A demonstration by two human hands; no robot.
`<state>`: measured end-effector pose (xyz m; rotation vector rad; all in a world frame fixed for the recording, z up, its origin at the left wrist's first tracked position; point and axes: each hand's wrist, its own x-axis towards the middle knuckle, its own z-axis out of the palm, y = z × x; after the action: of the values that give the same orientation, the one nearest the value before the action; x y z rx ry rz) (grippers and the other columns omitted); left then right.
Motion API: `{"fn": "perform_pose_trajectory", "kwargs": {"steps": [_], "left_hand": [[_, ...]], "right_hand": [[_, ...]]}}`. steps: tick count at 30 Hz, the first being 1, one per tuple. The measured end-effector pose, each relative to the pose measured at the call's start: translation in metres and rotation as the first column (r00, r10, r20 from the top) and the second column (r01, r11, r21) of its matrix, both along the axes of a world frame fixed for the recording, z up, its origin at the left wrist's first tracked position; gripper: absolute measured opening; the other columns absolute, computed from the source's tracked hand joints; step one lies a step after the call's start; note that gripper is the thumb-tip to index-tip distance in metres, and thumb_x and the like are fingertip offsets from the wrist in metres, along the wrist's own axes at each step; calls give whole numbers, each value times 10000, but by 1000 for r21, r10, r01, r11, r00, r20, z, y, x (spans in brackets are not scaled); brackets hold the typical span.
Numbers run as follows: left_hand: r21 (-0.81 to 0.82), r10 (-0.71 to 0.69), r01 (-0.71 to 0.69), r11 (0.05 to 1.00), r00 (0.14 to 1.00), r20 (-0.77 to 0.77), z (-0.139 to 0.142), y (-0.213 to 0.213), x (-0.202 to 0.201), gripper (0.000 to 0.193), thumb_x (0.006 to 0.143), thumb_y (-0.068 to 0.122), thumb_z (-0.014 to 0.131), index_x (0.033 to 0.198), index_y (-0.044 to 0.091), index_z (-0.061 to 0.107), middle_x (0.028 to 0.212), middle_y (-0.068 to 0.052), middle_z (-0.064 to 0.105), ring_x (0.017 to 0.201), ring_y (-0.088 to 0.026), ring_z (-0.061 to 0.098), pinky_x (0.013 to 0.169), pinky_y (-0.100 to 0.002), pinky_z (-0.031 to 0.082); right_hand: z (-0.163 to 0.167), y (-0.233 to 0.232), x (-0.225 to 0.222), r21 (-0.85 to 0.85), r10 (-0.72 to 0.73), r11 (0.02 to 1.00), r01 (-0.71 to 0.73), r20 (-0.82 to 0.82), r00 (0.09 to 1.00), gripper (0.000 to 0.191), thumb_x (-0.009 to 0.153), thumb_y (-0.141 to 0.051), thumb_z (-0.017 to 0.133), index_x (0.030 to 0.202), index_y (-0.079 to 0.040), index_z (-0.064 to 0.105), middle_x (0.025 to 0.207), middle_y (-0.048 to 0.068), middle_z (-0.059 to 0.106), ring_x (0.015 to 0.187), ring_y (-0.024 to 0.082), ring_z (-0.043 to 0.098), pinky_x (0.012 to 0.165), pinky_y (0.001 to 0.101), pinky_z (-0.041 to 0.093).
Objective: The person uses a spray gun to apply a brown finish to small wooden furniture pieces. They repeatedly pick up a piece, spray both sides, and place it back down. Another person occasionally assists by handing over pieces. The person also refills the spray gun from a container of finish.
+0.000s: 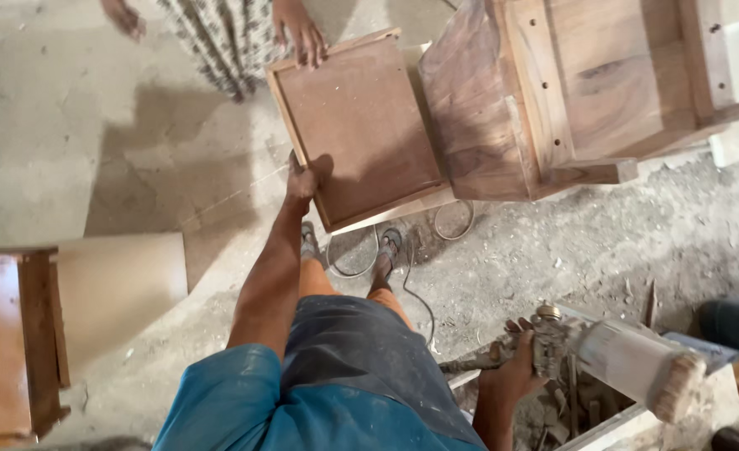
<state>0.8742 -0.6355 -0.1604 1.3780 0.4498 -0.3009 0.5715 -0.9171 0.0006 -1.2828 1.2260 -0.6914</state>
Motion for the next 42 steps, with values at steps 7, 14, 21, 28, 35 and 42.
{"fn": "perform_pose_trajectory", "kwargs": {"steps": [7,14,21,28,35,42], "left_hand": [[-86,36,-40,996,998,-46,16,-13,7,407,974,134,557,1368,109,456,985,-50,640,795,-162,660,622,-326,564],[-40,118,-122,992,988,-98,27,-11,-9,690,841,-74,509,1471,172,376,1021,-103,589,701,-199,605,503,-357,509],[97,144,-139,986,989,-42,30,6,-51,835,789,-39,600,1555,138,321,1066,-103,609,723,-223,625,512,-371,523],[73,216,-211,975,974,-73,23,17,-77,837,903,167,836,1539,-26,326,1296,-204,641,1028,-263,737,785,-380,673],[124,230,-233,964,972,37,31,-4,-98,781,762,-81,614,1484,16,333,921,-136,665,659,-183,642,499,-337,531],[144,216,-221,965,975,50,49,-8,-96,778,733,-92,607,1441,-9,295,869,-120,667,629,-170,628,491,-313,510]], "right_hand": [[9,41,-13,-48,22,999,-21,27,999,279,977,-60,595,1255,-39,601,1092,90,720,957,185,691,542,272,472],[3,26,-8,7,-20,1000,19,66,998,292,977,-66,608,1267,-48,590,1113,62,720,958,153,685,537,292,454],[-5,-2,1,-26,88,996,-86,113,990,336,954,-56,629,1286,-70,577,1086,64,722,911,134,694,495,247,424],[-25,-32,-13,64,555,826,-559,76,829,213,934,-53,681,1139,-3,710,879,88,777,451,56,462,389,227,335],[-77,-54,-30,343,897,431,-835,-59,439,214,886,-98,747,1086,-25,730,771,21,739,484,62,522,399,235,363],[-84,-67,-5,18,926,374,-927,43,374,166,973,-84,774,1115,-12,730,847,15,708,685,59,605,571,225,470]]}}
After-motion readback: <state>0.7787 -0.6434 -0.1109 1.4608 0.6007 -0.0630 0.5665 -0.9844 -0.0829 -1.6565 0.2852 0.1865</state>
